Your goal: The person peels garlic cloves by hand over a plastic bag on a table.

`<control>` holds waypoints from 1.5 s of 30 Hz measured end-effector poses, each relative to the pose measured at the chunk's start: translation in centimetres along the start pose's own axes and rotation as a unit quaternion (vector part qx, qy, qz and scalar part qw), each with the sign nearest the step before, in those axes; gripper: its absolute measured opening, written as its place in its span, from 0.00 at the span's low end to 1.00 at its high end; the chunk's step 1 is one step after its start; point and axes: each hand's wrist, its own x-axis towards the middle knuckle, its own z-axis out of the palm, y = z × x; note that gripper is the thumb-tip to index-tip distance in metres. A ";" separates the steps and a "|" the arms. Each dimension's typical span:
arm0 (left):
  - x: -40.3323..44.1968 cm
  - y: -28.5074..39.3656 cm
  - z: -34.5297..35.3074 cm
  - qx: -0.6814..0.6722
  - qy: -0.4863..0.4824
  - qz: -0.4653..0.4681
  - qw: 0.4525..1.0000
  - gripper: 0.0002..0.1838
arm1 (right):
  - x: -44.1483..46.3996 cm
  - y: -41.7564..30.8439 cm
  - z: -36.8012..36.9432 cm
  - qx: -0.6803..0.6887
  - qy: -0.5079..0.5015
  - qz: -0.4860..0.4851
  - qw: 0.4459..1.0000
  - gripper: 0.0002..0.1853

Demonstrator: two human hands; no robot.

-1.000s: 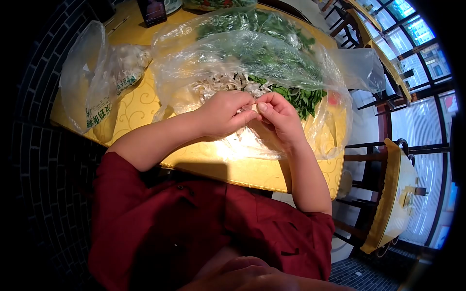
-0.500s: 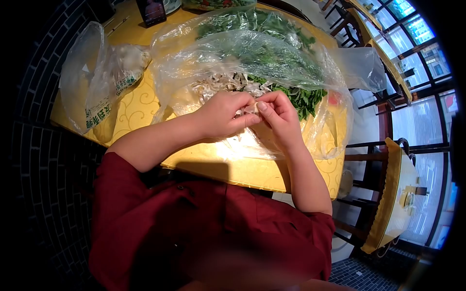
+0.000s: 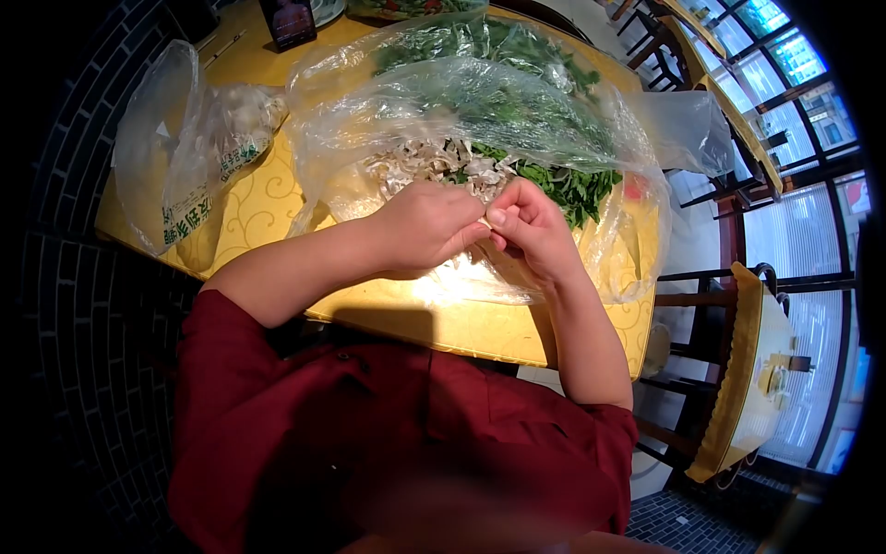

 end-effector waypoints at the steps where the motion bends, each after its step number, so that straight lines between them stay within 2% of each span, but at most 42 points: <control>1: 0.0 0.0 0.0 -0.014 0.005 0.005 1.000 0.08 | -0.1 -0.1 0.0 -0.002 -0.004 -0.002 1.000 0.08; 14: 0.0 -0.5 -0.3 -0.141 -0.029 -0.010 0.990 0.08 | -0.7 -0.8 -0.1 -0.039 -0.056 -0.039 0.997 0.10; 19: 0.0 0.0 -0.3 -0.166 -0.017 -0.028 0.986 0.08 | -0.6 -1.0 -0.3 -0.048 -0.067 -0.019 0.996 0.10; 26: 0.1 -0.2 -0.5 -0.073 -0.040 0.002 0.997 0.08 | -0.6 -1.0 -0.4 -0.010 -0.061 0.002 0.998 0.10; 30: 0.0 -0.5 0.2 -0.123 -0.017 -0.040 0.991 0.08 | -0.4 -0.8 -0.2 0.008 -0.044 -0.008 0.999 0.10; 33: 0.2 -0.6 0.3 -0.104 0.002 -0.046 0.993 0.08 | -0.1 -0.5 -0.4 -0.001 -0.025 -0.012 1.000 0.10; 45: 0.1 -0.7 -0.4 -0.032 0.015 -0.006 0.999 0.07 | -0.1 -0.4 -0.3 -0.031 -0.036 -0.001 0.999 0.09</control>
